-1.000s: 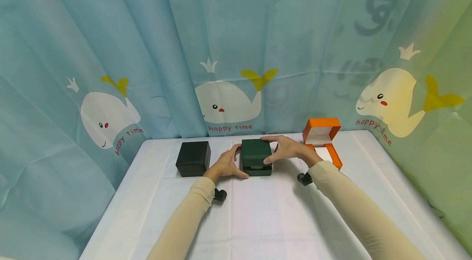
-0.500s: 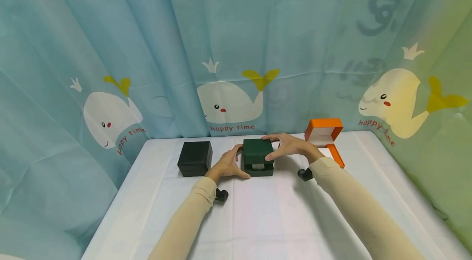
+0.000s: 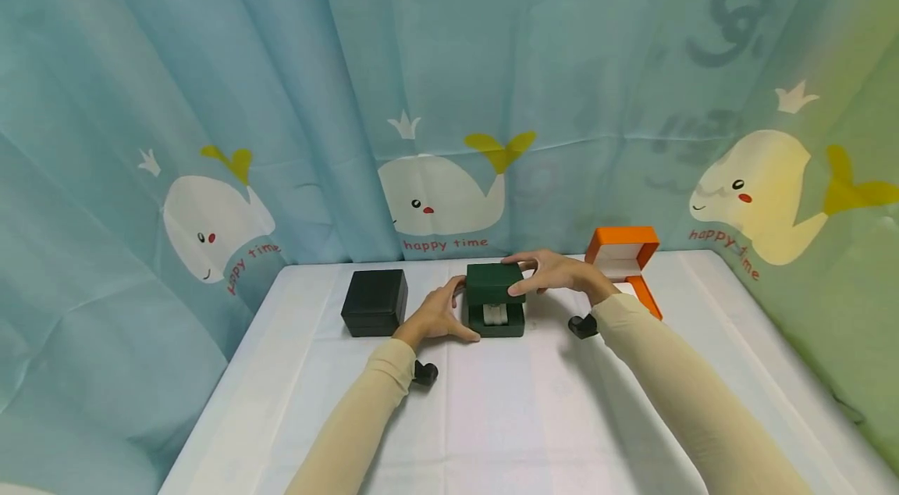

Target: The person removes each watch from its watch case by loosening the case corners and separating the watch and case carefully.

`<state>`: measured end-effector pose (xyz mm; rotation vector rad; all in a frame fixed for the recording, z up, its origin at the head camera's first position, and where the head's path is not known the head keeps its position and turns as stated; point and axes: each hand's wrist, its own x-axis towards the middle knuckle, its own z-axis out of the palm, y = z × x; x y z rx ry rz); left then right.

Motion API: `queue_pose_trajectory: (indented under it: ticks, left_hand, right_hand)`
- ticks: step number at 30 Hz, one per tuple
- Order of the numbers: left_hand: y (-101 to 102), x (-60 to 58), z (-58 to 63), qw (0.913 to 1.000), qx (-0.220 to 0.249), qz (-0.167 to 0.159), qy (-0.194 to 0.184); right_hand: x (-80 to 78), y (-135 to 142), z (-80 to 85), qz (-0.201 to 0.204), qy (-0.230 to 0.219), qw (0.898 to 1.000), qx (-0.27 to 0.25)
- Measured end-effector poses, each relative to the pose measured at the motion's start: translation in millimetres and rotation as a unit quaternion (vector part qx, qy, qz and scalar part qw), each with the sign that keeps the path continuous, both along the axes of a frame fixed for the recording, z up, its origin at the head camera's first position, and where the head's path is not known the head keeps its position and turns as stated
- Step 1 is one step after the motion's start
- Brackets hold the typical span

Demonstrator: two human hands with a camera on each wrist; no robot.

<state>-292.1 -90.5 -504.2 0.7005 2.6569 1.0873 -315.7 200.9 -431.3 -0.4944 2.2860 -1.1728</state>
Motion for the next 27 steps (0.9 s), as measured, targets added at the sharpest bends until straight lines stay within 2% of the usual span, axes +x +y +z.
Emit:
queue_pose_trajectory:
  ticks: [6,14,22,27]
  left_hand:
    - [0.4,-0.2,1.6,1.0000,0.002,0.006,-0.001]
    - [0.3,-0.1,-0.2,0.9998,-0.004,0.014,-0.013]
    - [0.9,0.4,-1.9,0.9994,-0.021,0.020,-0.018]
    - [-1.1,0.1,-2.0,0.9997,-0.011,0.017,-0.013]
  right_hand:
    - [-2.4,1.6,-5.4,-0.018,-0.017,0.999,-0.040]
    - [-7.1,1.6,-13.2,-0.045,-0.018,0.997,-0.064]
    - [-24.2,-6.4,-14.7,-0.123,-0.074,0.987,-0.070]
    - [-36.3,-10.1,-13.5,-0.135,-0.108,0.983,-0.065]
